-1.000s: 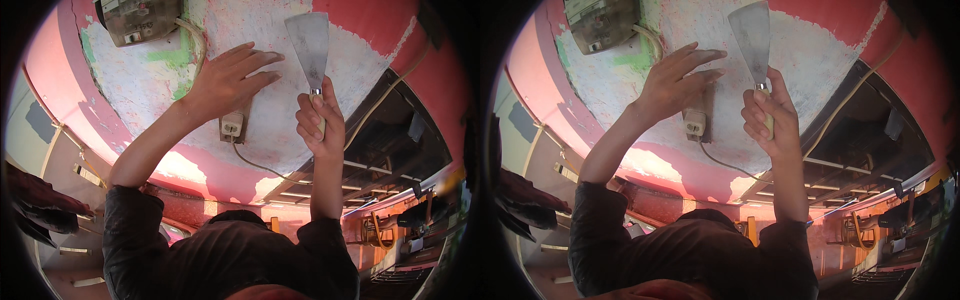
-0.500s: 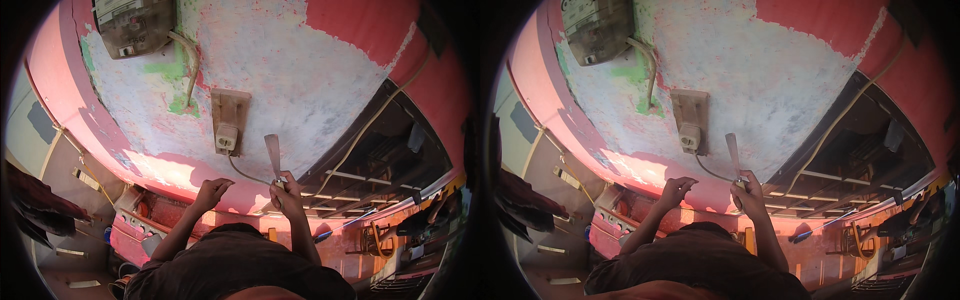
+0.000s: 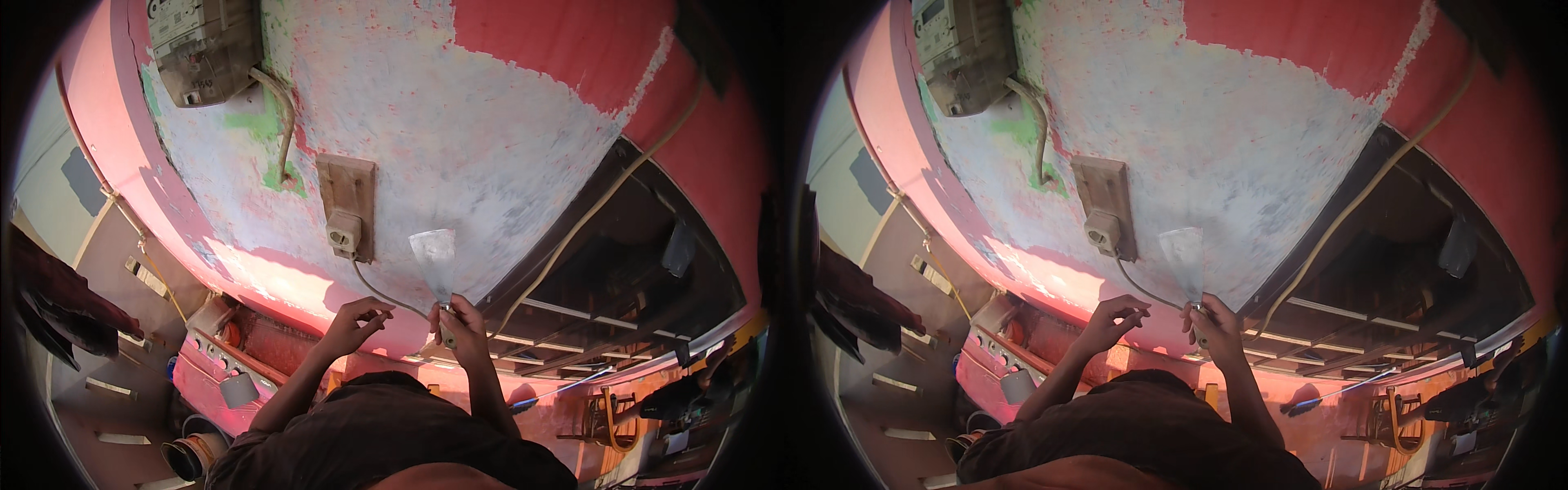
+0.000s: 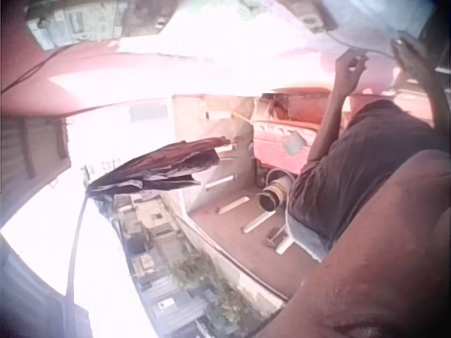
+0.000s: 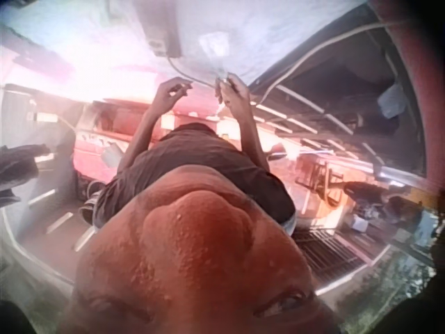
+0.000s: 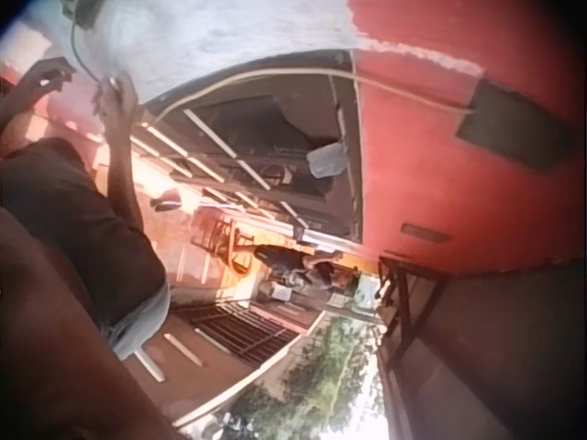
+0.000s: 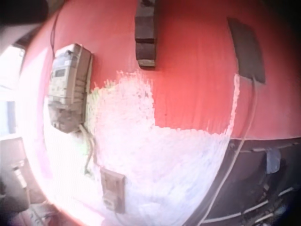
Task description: The person uses a metal scraper to remove old paint from a pink wall. They repeatedly scrape the same area around an electrical box and socket, clearing away layers of paint and debris.
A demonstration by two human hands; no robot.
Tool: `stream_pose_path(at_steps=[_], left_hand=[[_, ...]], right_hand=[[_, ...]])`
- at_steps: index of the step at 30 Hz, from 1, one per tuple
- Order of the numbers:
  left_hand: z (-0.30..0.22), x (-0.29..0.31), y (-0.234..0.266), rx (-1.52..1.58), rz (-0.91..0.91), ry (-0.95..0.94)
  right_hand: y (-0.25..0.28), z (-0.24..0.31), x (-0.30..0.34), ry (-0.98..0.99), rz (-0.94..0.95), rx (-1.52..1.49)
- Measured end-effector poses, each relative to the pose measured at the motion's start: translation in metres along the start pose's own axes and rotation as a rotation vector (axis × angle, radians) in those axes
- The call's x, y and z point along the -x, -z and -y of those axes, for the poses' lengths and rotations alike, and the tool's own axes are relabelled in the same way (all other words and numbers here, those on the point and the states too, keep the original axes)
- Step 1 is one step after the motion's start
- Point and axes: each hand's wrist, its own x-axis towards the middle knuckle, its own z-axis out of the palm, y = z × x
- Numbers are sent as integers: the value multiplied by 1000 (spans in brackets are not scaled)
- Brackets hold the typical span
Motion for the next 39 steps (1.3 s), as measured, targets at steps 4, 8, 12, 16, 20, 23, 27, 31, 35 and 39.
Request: stream_pose_path(at_steps=[4, 8, 12, 16, 20, 23, 27, 31, 35, 39], left_hand=[[-12, -9, -25, -47, 43, 34], [-16, -15, -52, -3, 39, 40], [-18, -13, -72, -9, 13, 31], [-23, -8, -89, 2, -10, 101], [-25, -2, -97, 111, 69, 275], [-15, 1, -109, 5, 109, 110], [-12, -6, -116, -30, 122, 154], [-25, -19, -109, -61, 90, 149], [-15, -28, -102, -82, 25, -61], [-34, -45, -88, -62, 62, -133]], right_hand=[[17, 12, 5, 20, 55, 5], [28, 15, 1, 69, 164, 75], [33, 16, -3, 38, 244, 68], [41, 7, -4, -26, 305, 44], [43, 6, -6, -66, 324, -42], [41, 8, -9, -5, 316, -4], [37, 7, -16, 78, 323, 52], [28, 11, -22, 164, 327, 29], [16, 20, -24, 190, 241, 136], [-6, 36, -29, 312, 183, 191]])
